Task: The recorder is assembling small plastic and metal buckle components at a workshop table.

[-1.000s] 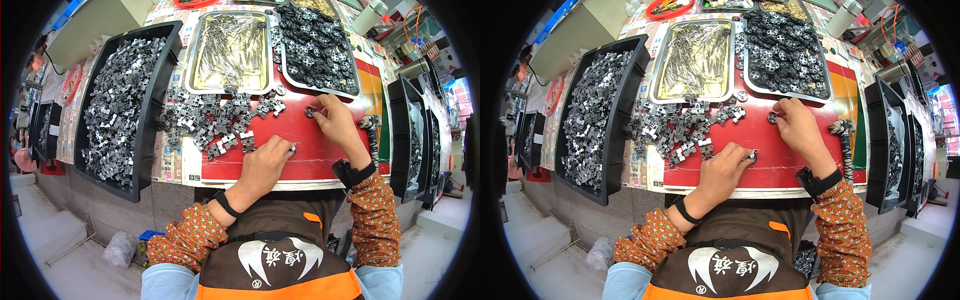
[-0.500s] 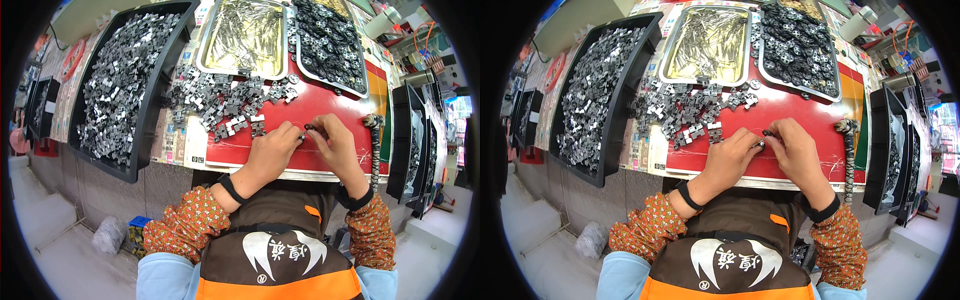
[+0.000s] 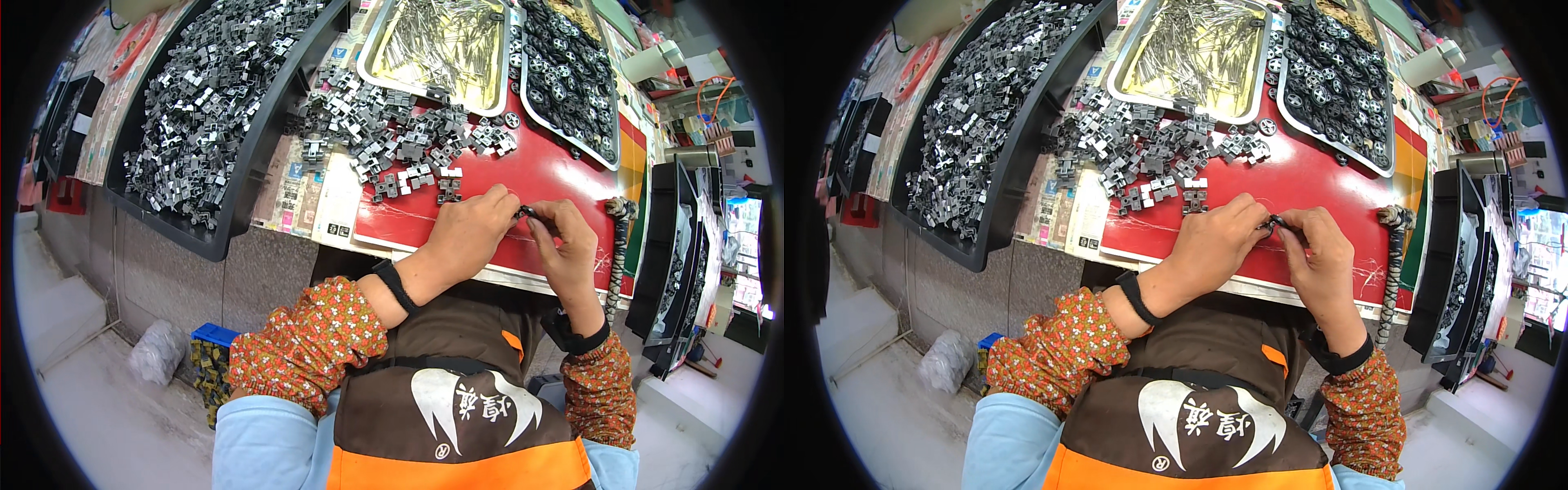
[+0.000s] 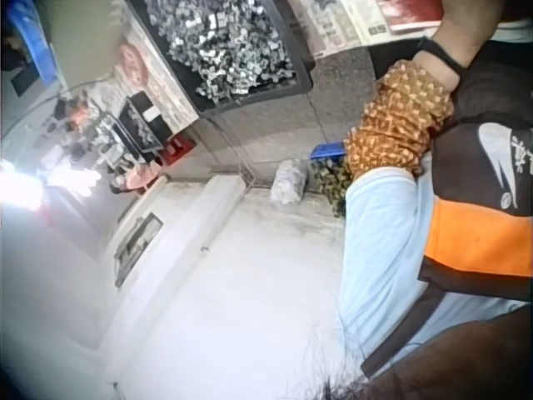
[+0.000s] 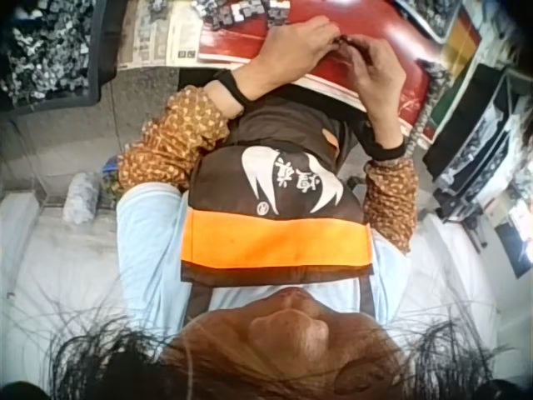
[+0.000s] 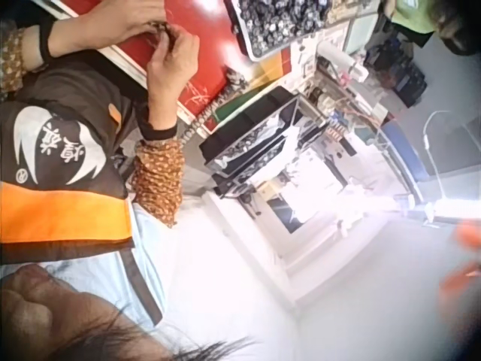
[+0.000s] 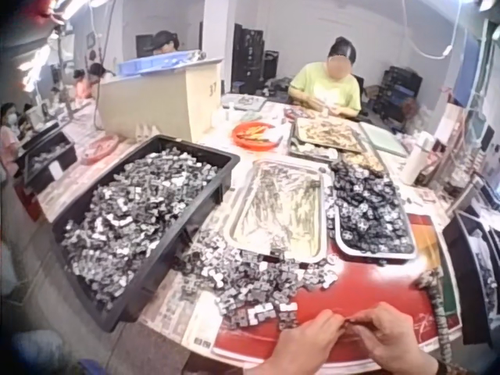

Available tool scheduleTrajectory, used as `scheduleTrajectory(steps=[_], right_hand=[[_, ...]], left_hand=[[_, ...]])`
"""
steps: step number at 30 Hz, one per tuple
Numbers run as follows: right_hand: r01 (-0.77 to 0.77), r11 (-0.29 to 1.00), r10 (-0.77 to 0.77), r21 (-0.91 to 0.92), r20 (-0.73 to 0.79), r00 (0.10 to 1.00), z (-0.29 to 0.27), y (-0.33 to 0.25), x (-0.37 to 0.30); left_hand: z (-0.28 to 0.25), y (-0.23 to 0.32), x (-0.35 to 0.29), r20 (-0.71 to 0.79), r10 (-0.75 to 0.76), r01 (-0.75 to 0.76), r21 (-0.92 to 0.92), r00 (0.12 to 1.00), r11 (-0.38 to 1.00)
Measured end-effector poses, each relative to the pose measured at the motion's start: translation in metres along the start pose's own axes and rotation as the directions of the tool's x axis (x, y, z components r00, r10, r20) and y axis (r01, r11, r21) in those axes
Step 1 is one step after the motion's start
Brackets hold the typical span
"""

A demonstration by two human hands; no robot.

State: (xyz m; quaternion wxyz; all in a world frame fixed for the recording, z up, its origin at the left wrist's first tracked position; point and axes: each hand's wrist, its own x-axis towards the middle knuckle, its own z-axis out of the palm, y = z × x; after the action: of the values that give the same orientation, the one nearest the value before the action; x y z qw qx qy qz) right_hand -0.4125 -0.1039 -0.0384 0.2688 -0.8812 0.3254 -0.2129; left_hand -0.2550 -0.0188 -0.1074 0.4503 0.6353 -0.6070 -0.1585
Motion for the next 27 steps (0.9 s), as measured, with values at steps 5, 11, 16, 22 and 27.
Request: scheduleTrajectory(steps=[5,11,16,22,27], right_hand=[[0.025,0.999,-0.025,-0.032,-0.009,1.000,-0.0009,-0.0037,0.0013],[-0.013,0.999,0.013,-0.031,0.004,1.000,-0.0009,-0.0057,0.0028],[0.062,0.995,-0.063,-0.077,-0.010,0.998,-0.0012,-0.0063,0.0036],[0.358,0.830,-0.348,-0.427,0.105,0.932,-0.0053,-0.0076,0.0040],[0.539,0.583,-0.492,-0.608,0.264,0.829,-0.0028,-0.0088,-0.0037]], left_hand=[[-0.0006,0.0011,0.0012,-0.004,0.007,-0.007,0.018,1.000,1.000],[-0.0002,0.0003,0.0010,0.014,-0.004,0.003,0.031,1.000,1.000],[-0.0022,0.0010,0.0018,0.007,0.010,-0.010,0.025,1.000,1.000],[-0.0015,0.0015,0.0024,0.013,0.002,-0.002,0.031,1.000,1.000],[-0.0008,-0.0005,0.0018,0.024,0.008,-0.008,0.033,1.000,0.999]])
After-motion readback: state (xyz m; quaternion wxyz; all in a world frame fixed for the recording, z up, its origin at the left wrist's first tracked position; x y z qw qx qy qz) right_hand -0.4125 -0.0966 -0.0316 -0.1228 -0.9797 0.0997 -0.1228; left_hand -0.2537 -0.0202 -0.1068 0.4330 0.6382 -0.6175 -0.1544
